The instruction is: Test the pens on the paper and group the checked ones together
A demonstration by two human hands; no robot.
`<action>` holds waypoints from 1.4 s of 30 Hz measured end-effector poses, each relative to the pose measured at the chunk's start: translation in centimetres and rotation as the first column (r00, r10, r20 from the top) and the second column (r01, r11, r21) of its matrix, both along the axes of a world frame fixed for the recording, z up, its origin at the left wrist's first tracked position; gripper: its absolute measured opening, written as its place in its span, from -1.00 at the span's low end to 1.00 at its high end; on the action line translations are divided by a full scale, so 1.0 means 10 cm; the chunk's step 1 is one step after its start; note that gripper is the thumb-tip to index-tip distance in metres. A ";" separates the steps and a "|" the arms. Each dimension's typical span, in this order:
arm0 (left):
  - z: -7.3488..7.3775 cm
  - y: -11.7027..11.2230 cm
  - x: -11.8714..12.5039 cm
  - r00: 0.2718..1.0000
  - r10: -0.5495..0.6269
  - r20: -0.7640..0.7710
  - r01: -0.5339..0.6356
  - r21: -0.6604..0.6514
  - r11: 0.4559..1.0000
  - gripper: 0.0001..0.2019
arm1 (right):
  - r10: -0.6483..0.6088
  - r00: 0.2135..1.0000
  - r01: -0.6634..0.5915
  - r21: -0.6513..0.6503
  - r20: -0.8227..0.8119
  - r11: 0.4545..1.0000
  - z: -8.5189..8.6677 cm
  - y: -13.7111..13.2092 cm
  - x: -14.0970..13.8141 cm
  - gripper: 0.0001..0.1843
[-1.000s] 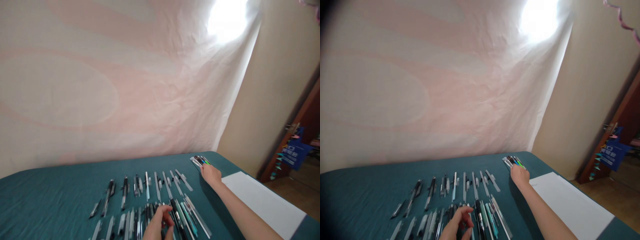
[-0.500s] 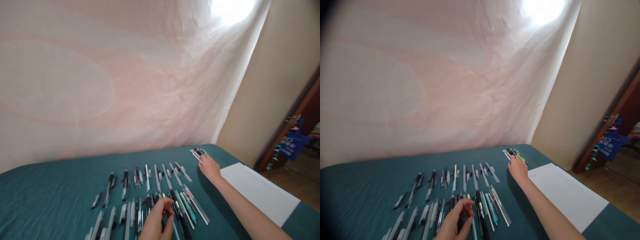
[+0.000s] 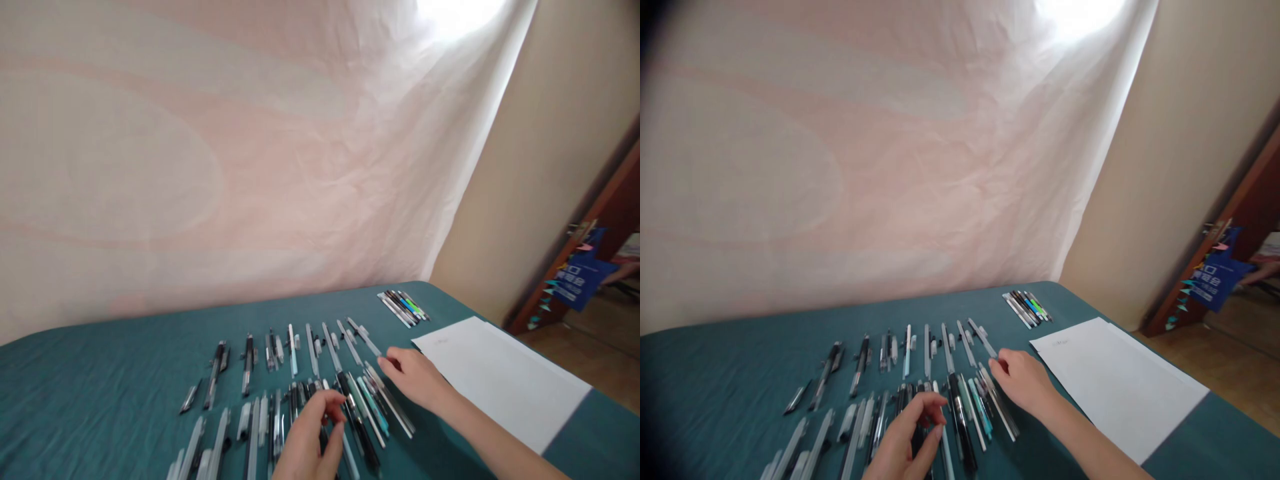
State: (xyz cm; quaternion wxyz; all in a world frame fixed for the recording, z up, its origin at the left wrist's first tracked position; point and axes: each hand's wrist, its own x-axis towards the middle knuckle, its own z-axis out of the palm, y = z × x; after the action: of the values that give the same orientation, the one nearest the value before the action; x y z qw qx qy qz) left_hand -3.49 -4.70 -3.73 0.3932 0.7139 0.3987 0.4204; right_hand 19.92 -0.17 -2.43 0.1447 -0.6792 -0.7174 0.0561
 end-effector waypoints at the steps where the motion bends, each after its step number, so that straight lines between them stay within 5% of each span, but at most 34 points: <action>1: 0.00 0.00 0.00 1.000 -0.003 -0.002 0.003 0.005 1.000 -0.79 | 0.008 1.000 -0.008 -0.025 -0.021 1.000 0.00 -0.04 0.00 -0.67; 12: -0.03 0.00 0.00 0.999 -0.005 -0.039 0.006 0.034 0.999 -0.81 | 0.060 0.975 -0.109 -0.221 -0.216 0.969 -0.10 -0.22 0.05 -0.77; 30: 0.00 0.00 0.01 1.000 -0.015 -0.027 0.016 0.054 0.998 -0.84 | -0.023 0.999 0.016 -0.190 -0.035 0.982 -0.14 -0.18 0.02 -0.70; 38: 0.10 0.02 -0.01 1.000 -0.006 -0.016 0.006 -0.003 1.000 -0.87 | 0.056 0.951 -0.122 -0.203 -0.304 0.972 -0.02 -0.15 0.09 -0.74; 42: 0.14 0.07 0.03 0.992 -0.026 0.120 0.056 -0.250 0.967 -0.79 | 0.105 0.821 -0.252 -0.189 -0.562 0.949 0.18 -0.14 -0.02 -0.74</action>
State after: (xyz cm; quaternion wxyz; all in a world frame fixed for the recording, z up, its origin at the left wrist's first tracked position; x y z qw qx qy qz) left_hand -3.16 -3.96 -2.30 0.5120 0.6406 0.4108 0.3984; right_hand 19.68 -1.57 -0.59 0.2480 -0.5770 -0.6941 0.3519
